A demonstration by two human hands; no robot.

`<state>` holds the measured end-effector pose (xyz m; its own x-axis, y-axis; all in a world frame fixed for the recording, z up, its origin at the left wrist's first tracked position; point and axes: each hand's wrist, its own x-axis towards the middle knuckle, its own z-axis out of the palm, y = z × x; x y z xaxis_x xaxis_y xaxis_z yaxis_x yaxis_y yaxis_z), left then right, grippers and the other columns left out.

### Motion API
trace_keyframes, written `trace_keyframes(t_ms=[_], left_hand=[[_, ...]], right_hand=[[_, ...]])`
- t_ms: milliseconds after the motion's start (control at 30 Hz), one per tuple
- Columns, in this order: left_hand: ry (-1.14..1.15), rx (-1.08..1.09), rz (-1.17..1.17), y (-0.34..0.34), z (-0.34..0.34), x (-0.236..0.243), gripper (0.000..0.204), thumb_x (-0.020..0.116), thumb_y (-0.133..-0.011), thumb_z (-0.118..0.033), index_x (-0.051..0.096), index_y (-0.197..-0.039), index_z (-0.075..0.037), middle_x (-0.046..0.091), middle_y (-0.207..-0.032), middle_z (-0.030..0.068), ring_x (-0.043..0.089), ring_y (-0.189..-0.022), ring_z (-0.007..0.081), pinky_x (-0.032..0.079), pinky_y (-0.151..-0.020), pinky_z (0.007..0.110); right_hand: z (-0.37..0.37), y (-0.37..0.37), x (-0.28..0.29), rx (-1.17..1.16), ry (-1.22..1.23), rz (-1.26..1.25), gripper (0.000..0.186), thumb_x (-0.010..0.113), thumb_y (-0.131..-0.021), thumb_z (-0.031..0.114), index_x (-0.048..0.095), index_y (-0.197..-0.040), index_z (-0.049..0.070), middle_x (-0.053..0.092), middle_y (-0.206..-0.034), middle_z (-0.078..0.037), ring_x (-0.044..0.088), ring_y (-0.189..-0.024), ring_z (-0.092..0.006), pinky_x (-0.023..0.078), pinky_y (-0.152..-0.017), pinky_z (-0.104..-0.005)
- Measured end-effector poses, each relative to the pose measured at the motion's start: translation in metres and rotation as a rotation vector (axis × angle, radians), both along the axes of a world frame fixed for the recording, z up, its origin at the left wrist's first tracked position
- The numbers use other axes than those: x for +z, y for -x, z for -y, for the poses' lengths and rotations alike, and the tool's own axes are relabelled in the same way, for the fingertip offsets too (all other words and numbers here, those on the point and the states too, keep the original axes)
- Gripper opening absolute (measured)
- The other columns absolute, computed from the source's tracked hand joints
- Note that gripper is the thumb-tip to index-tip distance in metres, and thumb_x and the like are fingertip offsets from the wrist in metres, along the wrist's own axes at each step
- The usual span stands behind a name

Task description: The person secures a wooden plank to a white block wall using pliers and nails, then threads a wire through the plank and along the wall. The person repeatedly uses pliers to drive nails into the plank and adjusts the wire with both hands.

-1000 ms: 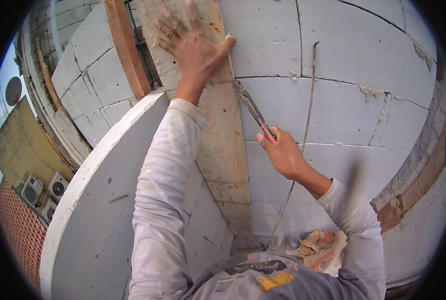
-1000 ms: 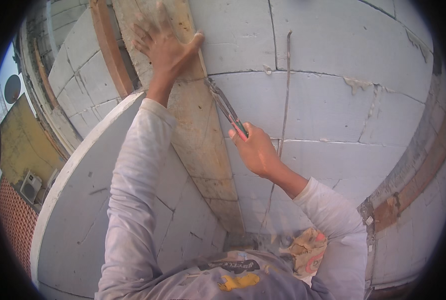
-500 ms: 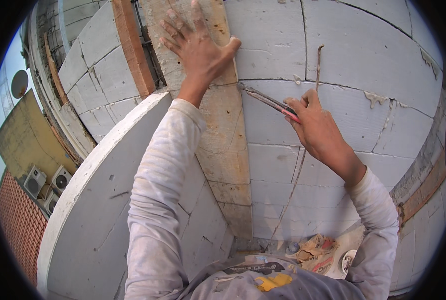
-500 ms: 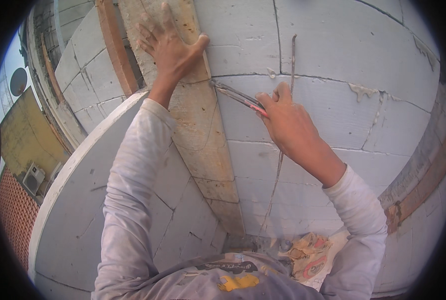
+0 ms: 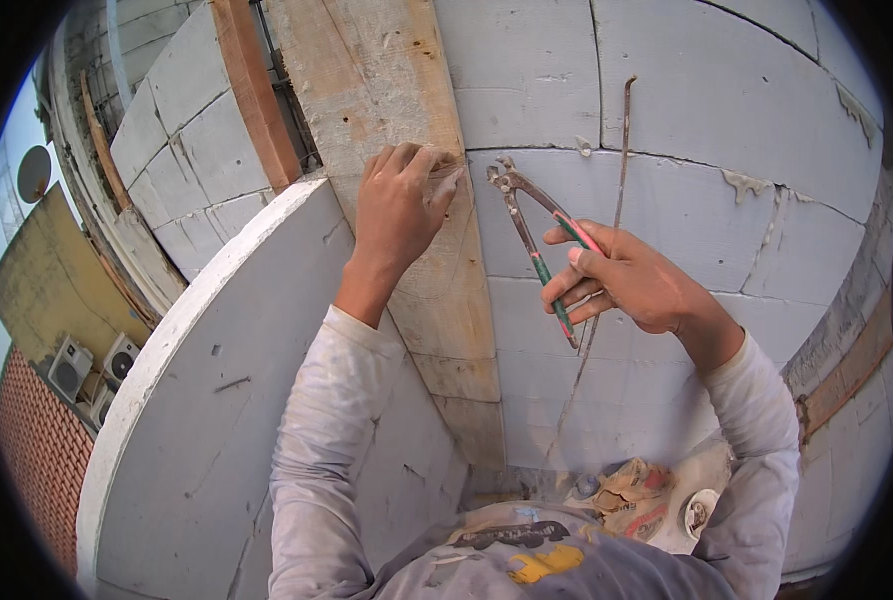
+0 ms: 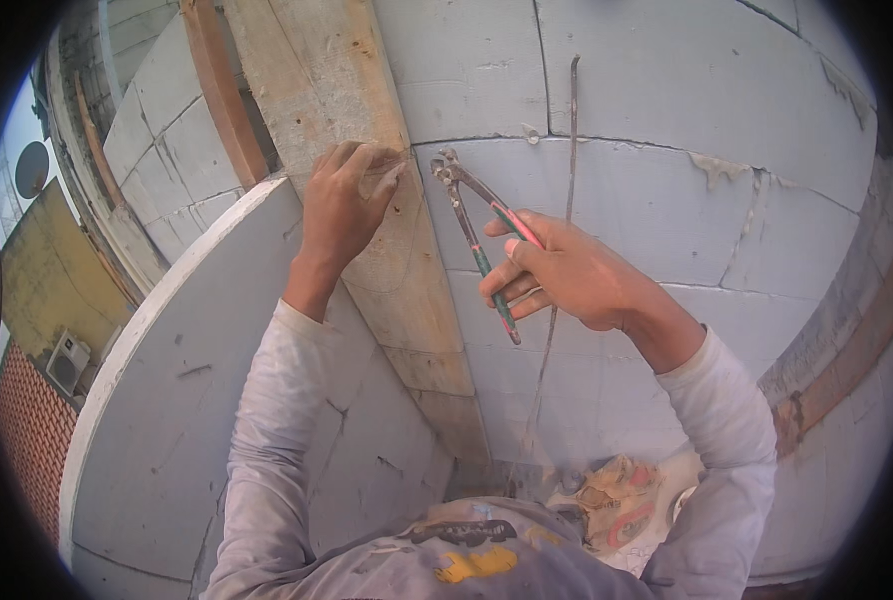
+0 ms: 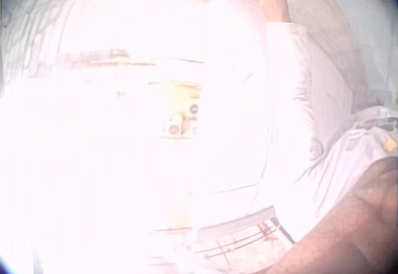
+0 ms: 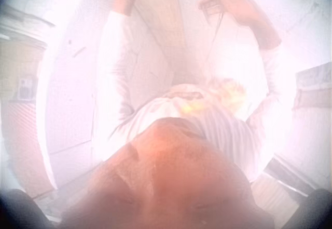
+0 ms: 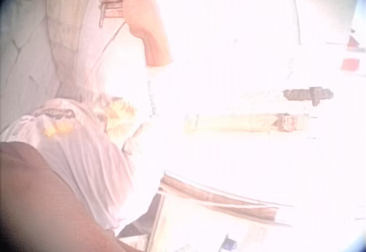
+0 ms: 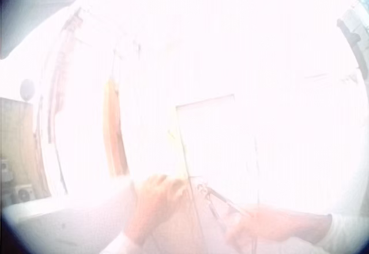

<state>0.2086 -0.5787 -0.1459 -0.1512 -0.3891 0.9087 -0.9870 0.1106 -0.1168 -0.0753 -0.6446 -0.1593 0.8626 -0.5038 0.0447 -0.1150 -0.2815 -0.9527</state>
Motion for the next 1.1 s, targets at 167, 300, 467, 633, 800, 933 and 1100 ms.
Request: trace_keyframes(t_ms=[167,300,467,633,800,933,1100], left_hand=[[-0.071,-0.061,-0.002,-0.009,-0.005,-0.001,0.01,0.075,-0.088,-0.01,0.069,-0.095,-0.004,0.065,-0.092,0.0095,0.061,-0.102,0.0318,0.047,-0.1,0.043],[-0.011,-0.01,0.023,-0.002,-0.011,-0.01,0.009,0.073,-0.09,-0.011,0.068,-0.094,-0.004,0.065,-0.093,0.01,0.06,-0.103,0.032,0.039,-0.113,0.048],[0.014,0.057,-0.031,0.009,-0.015,-0.017,0.009,0.071,-0.092,-0.013,0.068,-0.096,-0.005,0.066,-0.093,0.0106,0.06,-0.103,0.0328,0.034,-0.118,0.051],[0.055,0.017,-0.103,0.007,-0.01,-0.024,0.009,0.071,-0.093,-0.013,0.068,-0.096,-0.005,0.066,-0.093,0.0108,0.06,-0.097,0.0326,0.041,-0.107,0.047],[0.04,-0.021,-0.126,0.002,-0.006,-0.021,0.011,0.071,-0.093,-0.014,0.066,-0.095,-0.004,0.065,-0.093,0.0123,0.059,-0.093,0.032,0.044,-0.092,0.044],[0.022,-0.032,-0.166,0.002,-0.003,-0.014,0.015,0.072,-0.093,-0.014,0.064,-0.095,-0.002,0.065,-0.092,0.0133,0.06,-0.093,0.0309,0.045,-0.089,0.042],[0.008,-0.051,-0.224,-0.009,-0.002,-0.006,0.015,0.072,-0.091,-0.012,0.063,-0.096,-0.002,0.064,-0.091,0.0141,0.061,-0.093,0.031,0.046,-0.087,0.042]], right_hand=[[0.016,-0.004,0.016,0.07,0.023,-0.035,0.048,0.034,-0.109,0.019,0.036,-0.148,-0.009,0.07,-0.113,-0.025,0.072,-0.103,-0.0283,0.061,-0.089,-0.0384],[0.021,-0.004,0.035,0.091,0.047,-0.101,0.049,0.034,-0.109,0.02,0.036,-0.149,-0.009,0.07,-0.109,-0.022,0.071,-0.101,-0.0269,0.062,-0.088,-0.0378],[0.021,-0.004,0.043,0.075,0.084,-0.157,0.048,0.038,-0.109,0.021,0.041,-0.146,-0.009,0.059,-0.101,-0.012,0.069,-0.091,-0.0229,0.064,-0.075,-0.0356],[0.02,-0.009,0.025,0.04,0.073,-0.101,0.049,0.041,-0.111,0.027,0.044,-0.144,-0.009,0.051,-0.111,-0.013,0.064,-0.081,-0.0197,0.062,-0.067,-0.0336],[0.02,-0.012,0.014,0.047,0.002,-0.043,0.048,0.043,-0.112,0.031,0.046,-0.141,-0.006,0.053,-0.106,-0.01,0.06,-0.075,-0.0157,0.059,-0.064,-0.0324],[0.017,-0.015,0.009,-0.029,0.029,-0.051,0.04,0.044,-0.112,0.033,0.052,-0.13,-0.002,0.052,-0.087,-0.002,0.052,-0.069,-0.0109,0.049,-0.06,-0.03],[0.008,-0.053,-0.057,-0.107,0.101,0.146,0.038,0.043,-0.112,0.039,0.054,-0.118,0.003,0.044,-0.075,0.003,0.04,-0.063,-0.0067,0.037,-0.054,-0.0268]])
